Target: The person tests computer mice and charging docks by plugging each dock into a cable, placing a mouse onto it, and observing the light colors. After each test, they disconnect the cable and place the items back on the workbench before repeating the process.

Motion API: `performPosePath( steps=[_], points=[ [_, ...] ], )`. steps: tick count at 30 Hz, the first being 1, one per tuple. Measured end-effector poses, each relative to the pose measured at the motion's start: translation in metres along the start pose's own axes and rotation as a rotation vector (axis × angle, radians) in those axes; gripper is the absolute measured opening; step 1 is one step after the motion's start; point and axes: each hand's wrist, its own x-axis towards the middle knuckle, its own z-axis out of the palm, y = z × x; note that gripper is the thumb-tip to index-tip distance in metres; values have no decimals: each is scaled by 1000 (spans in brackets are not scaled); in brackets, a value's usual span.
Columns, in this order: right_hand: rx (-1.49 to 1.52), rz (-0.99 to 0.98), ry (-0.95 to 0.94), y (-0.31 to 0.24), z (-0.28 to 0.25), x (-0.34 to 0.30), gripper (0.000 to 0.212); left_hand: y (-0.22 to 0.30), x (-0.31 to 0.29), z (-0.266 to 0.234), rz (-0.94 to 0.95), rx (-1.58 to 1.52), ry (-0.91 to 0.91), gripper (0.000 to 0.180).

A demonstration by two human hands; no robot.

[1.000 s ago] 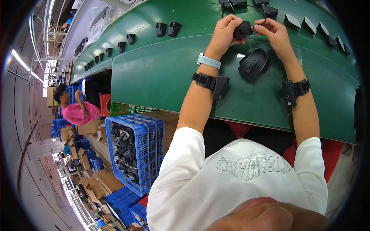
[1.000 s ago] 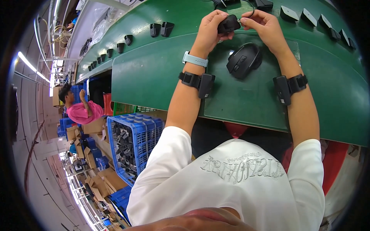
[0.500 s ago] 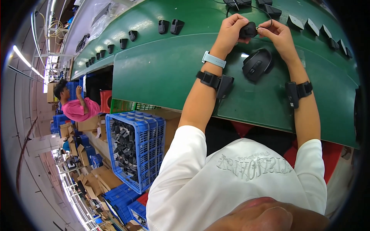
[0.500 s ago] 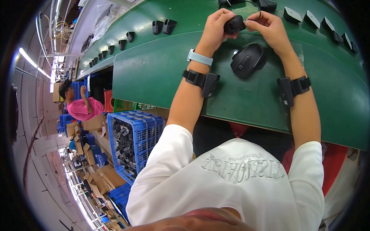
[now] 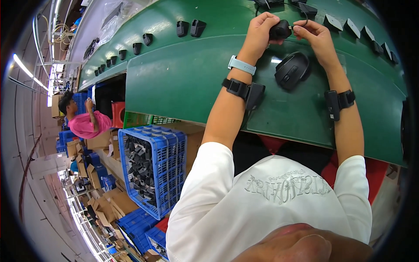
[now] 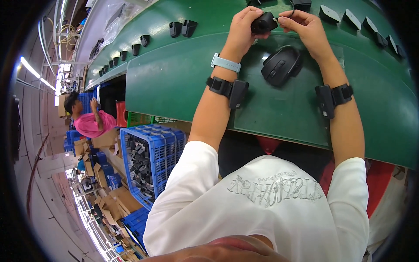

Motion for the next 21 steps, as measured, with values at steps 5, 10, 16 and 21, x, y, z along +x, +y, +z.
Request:
performPosePath(
  steps=[5,10,16,21],
  points=[
    [19,-1,6,-4,3,-3,23,2,-1,0,-28,-6,21,20],
    [65,-19,-19,-9,4,-5,21,4,-1,-1,-33,17,-13,21],
    [-12,-32,13,-10,8,-4,17,6,-2,3,-5,82,-8,20],
    [-29,-59,-5,-7,4,-3,16,7,-4,6,-31,116,-48,19]
  ],
)
